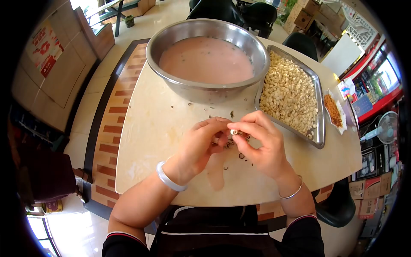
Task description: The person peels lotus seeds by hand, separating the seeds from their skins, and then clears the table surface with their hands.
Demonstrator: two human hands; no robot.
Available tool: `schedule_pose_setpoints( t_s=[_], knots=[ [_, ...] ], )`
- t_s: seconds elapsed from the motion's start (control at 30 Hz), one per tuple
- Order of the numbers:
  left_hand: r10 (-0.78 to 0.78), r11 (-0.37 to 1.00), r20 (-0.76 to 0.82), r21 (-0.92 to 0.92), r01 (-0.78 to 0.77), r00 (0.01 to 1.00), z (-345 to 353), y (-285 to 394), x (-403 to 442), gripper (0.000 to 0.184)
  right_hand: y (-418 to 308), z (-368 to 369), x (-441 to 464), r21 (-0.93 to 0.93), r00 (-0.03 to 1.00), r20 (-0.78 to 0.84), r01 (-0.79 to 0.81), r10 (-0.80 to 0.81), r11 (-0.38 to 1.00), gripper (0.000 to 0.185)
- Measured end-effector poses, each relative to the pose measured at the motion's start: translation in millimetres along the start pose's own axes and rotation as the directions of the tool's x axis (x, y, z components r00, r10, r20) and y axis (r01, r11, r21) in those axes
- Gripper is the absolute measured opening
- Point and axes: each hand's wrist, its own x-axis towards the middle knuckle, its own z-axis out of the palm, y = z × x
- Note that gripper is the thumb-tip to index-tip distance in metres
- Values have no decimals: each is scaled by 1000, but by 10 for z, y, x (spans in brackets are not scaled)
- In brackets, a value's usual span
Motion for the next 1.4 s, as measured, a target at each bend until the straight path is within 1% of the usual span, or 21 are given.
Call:
schedule_pose_setpoints(
  t_s=[0.03, 0.07, 0.17, 0.27, 0.37, 0.47, 0.57, 0.67, 0.77, 0.87, 0.97, 1.07, 1.1, 1.17, 1.27, 1.37, 1.4],
  knots=[
    [6, 998, 29, 56, -8, 1000, 10, 43, -30, 22, 18, -41, -6, 24, 999, -6, -47, 48, 999, 23],
    [18, 998, -7, 68, -17, 1000, 91, 56, -55, 17, 59, -64, -14, 39, 998, 0, -61, 61, 997, 26],
    [47, 990, -5, 132, -46, 999, 194, 94, -83, 21, 85, -87, -1, 46, 997, -38, -68, 70, 997, 25],
    [72, 972, -6, 225, -69, 997, 143, 61, -49, 22, 122, -104, -5, -71, 1000, 7, 16, -15, 997, 24],
    [37, 978, 56, 202, -48, 998, 59, 81, -51, 28, 36, -63, -6, 63, 991, -60, -115, 119, 991, 22],
    [58, 977, 17, 202, -61, 998, 92, 85, -53, 25, 92, -112, -11, 26, 993, -58, -100, 101, 995, 22],
    [138, 971, -33, 201, -129, 990, 127, 61, -42, 24, 102, -79, -32, 152, 983, -84, -150, 164, 977, 20],
    [225, 939, -27, 272, -209, 974, 110, 25, -41, 25, 98, -71, -31, 165, 980, -90, -162, 178, 973, 20],
    [241, 920, -7, 321, -226, 970, 194, 54, -94, 23, 80, -58, -19, 134, 981, -118, -137, 153, 981, 20],
    [291, 870, -16, 420, -258, 956, 172, 40, -102, 20, 85, -92, -41, 50, 992, -64, -110, 113, 993, 21],
    [348, 838, 4, 447, -313, 937, 187, 41, -121, 18, 9, -106, -13, 95, 996, -51, -73, 78, 993, 19],
    [329, 862, -36, 420, -285, 944, 217, 51, -128, 15, 53, -93, -62, 188, 992, -39, -113, 122, 976, 15],
    [298, 881, -29, 393, -263, 954, 214, 56, -134, 16, 47, -90, -71, 276, 983, -17, -171, 182, 946, 16],
    [235, 915, -13, 339, -217, 972, 197, 70, -148, 19, 37, -81, -82, 443, 955, 42, -281, 293, 852, 17],
    [166, 975, 22, 146, -167, 986, 146, 20, -90, 19, 75, -106, -86, 663, 913, 123, -367, 389, 652, 15],
    [127, 973, 38, 189, -132, 991, 148, 32, -76, 20, 71, -91, -67, 705, 910, 79, -339, 407, 622, 15],
    [126, 977, 47, 168, -132, 991, 143, 35, -75, 20, 102, -92, -55, 619, 944, 14, -267, 330, 739, 15]
  ],
)
